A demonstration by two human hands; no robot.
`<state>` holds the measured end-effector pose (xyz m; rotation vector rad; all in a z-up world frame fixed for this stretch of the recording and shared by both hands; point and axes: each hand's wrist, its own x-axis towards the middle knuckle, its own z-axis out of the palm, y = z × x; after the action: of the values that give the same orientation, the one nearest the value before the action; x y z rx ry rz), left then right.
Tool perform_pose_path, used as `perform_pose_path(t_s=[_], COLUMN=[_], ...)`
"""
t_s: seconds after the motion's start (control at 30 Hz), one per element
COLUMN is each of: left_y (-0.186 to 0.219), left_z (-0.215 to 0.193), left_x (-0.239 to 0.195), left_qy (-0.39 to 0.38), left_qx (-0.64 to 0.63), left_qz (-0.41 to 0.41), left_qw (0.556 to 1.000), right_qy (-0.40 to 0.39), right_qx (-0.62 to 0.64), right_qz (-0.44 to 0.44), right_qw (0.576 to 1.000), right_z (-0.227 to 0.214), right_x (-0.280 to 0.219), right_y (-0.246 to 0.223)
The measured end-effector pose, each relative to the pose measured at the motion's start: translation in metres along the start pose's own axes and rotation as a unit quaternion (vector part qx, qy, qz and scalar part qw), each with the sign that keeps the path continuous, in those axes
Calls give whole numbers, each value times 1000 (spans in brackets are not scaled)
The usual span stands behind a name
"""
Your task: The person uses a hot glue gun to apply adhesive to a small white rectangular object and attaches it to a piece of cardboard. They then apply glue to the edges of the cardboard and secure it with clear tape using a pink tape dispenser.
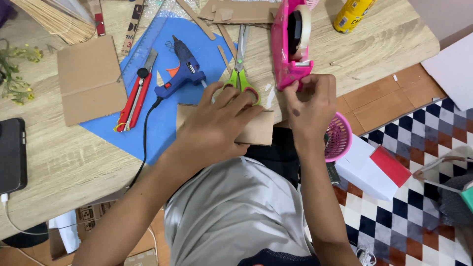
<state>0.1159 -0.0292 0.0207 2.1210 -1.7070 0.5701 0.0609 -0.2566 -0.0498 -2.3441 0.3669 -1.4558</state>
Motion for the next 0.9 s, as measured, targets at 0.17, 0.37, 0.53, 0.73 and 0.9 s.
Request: perform_pose_path(t_s=[0.17, 0.37, 0.53, 0.73, 0.9], left_y=[-2, -2, -6, -12, -10], left_z=[29, 59, 57, 48, 47], left_x=[21, 43, 52, 74, 85], left_qy=[56, 134, 99, 39, 133], left_qx=[48, 60, 79, 100, 97], left_qz=[76, 162, 186, 186, 187], left_qw=[994, 976, 974, 977, 968], right_qy=[2, -30, -195, -270, -309], right_qx=[28, 4, -61, -98, -43], right_qz=[26, 3, 5, -78, -7], right_qw=[999, 1000, 979, 955, 950], right_z=[-6, -10, -38, -83, -99], right_x=[4, 12, 39, 66, 71], right_y=[2, 16, 23, -20, -27])
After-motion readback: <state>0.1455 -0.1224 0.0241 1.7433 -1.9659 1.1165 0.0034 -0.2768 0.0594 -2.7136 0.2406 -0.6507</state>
